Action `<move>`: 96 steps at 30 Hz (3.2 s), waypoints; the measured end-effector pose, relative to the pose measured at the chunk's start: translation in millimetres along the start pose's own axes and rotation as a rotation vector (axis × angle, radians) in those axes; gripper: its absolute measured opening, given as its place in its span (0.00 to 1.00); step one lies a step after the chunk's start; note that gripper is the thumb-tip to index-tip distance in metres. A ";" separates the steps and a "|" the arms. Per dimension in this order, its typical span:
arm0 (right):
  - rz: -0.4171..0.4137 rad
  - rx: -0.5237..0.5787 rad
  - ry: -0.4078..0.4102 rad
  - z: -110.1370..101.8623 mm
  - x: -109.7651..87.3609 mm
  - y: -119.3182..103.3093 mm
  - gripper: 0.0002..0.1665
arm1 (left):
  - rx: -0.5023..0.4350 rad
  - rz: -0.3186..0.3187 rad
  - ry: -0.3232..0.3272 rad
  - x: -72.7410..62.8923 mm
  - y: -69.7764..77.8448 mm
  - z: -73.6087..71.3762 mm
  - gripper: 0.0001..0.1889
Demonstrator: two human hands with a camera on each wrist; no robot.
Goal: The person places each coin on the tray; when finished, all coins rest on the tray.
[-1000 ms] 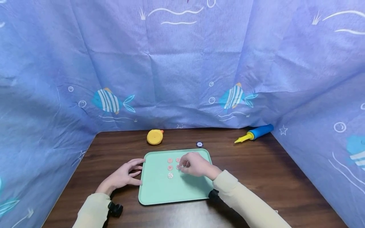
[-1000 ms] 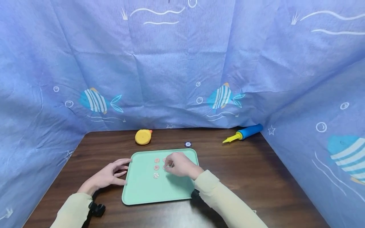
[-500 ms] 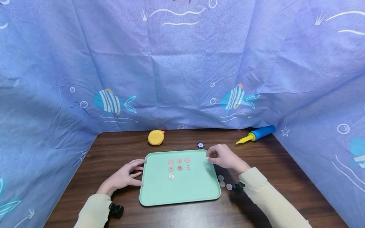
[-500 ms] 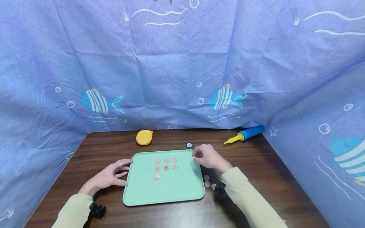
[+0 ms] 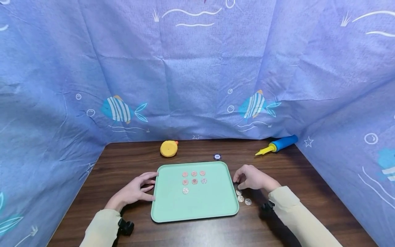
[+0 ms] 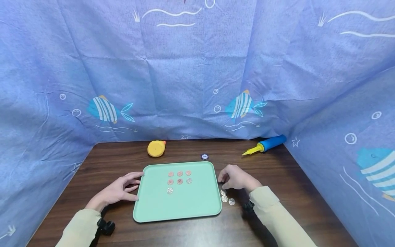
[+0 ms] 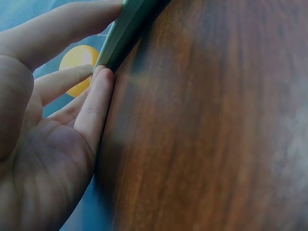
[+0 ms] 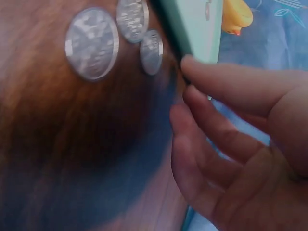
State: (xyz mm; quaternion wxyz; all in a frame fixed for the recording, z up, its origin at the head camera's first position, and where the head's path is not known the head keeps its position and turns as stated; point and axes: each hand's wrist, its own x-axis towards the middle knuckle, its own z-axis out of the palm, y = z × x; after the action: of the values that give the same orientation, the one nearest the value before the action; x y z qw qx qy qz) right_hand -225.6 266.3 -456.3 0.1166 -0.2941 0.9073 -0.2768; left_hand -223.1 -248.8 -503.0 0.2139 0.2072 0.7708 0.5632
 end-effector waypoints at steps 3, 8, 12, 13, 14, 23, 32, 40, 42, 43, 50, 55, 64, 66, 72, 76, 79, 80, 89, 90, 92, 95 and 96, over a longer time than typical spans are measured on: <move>-0.030 0.043 -0.038 1.7 -2.3 1.6 0.11 | 0.002 0.004 0.000 0.7 0.9 -0.6 0.49; -0.024 0.058 -0.060 3.7 -3.6 1.0 0.11 | 0.008 0.007 0.001 1.3 2.7 -1.7 0.49; -0.004 0.046 -0.061 4.9 -5.0 0.5 0.11 | 0.013 0.010 -0.006 1.2 3.8 -1.9 0.49; -0.003 0.039 -0.060 4.8 -5.4 0.6 0.12 | 0.014 0.010 -0.007 1.1 4.1 -2.0 0.48; -0.001 0.033 -0.058 4.7 -5.7 1.0 0.11 | 0.015 0.010 -0.008 1.1 4.3 -2.0 0.48; 0.022 -0.013 -0.038 6.2 -9.5 6.9 0.10 | 0.007 -0.001 -0.012 -0.6 0.6 -0.5 0.48; 0.045 -0.026 -0.033 8.3 -8.8 8.0 0.13 | 0.006 -0.006 -0.010 -1.5 0.6 -0.5 0.48; 0.061 -0.068 -0.035 7.7 -4.1 3.6 0.14 | 0.020 -0.005 0.001 -1.2 1.3 -0.3 0.48; 0.067 -0.073 -0.036 8.8 -4.1 3.0 0.14 | 0.019 -0.009 -0.002 -2.0 1.7 0.2 0.48; 0.068 -0.076 -0.035 9.4 -4.3 2.8 0.14 | 0.018 -0.011 -0.003 -2.4 2.1 0.5 0.48; 0.071 -0.072 -0.032 12.0 -4.1 0.5 0.14 | 0.008 -0.019 -0.005 -4.1 2.5 0.6 0.48; 0.088 -0.082 -0.040 13.7 -3.0 0.7 0.15 | 0.002 -0.017 -0.009 -3.8 0.9 0.6 0.47; 0.103 -0.103 -0.049 13.8 0.4 0.8 0.16 | -0.007 -0.002 -0.022 -1.8 2.5 1.7 0.48; 0.091 -0.108 -0.047 13.9 0.8 0.6 0.16 | -0.002 0.000 -0.023 -1.7 2.8 1.4 0.48; 0.082 -0.087 -0.054 12.8 0.8 0.8 0.16 | -0.004 0.004 -0.027 -3.2 2.6 0.5 0.48; 0.082 -0.063 -0.068 10.5 -0.3 2.0 0.15 | -0.010 0.005 -0.025 -3.1 1.2 -0.1 0.48; 0.051 -0.059 -0.066 8.1 -2.2 1.8 0.14 | -0.006 0.005 -0.024 -2.6 -0.3 -0.6 0.48; 0.034 -0.058 -0.062 7.2 -3.2 1.4 0.14 | -0.008 0.002 -0.023 -2.4 -0.7 -0.5 0.48; -0.028 -0.044 -0.022 -1.1 -8.5 1.0 0.12 | -0.002 0.004 -0.021 -0.8 -1.7 -0.7 0.49; -0.022 -0.037 -0.015 -2.3 -8.4 0.9 0.12 | -0.001 0.004 -0.020 -0.6 -1.5 -0.6 0.49; -0.014 -0.027 0.009 -4.3 -7.6 0.4 0.11 | -0.002 0.004 -0.019 -0.6 -0.5 -0.5 0.49; -0.011 0.020 0.052 -5.7 -4.3 -1.6 0.07 | -0.005 0.000 -0.015 -0.8 1.0 -0.2 0.49; -0.018 0.028 0.066 -5.4 -2.5 -2.7 0.06 | -0.005 0.003 -0.016 -1.0 1.4 -0.2 0.49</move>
State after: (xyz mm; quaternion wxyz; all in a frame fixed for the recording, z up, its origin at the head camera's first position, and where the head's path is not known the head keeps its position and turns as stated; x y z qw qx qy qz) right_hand -224.3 268.4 -450.3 0.0884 -0.2915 0.9040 -0.3000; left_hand -222.3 -249.2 -501.5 0.2200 0.2122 0.7674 0.5636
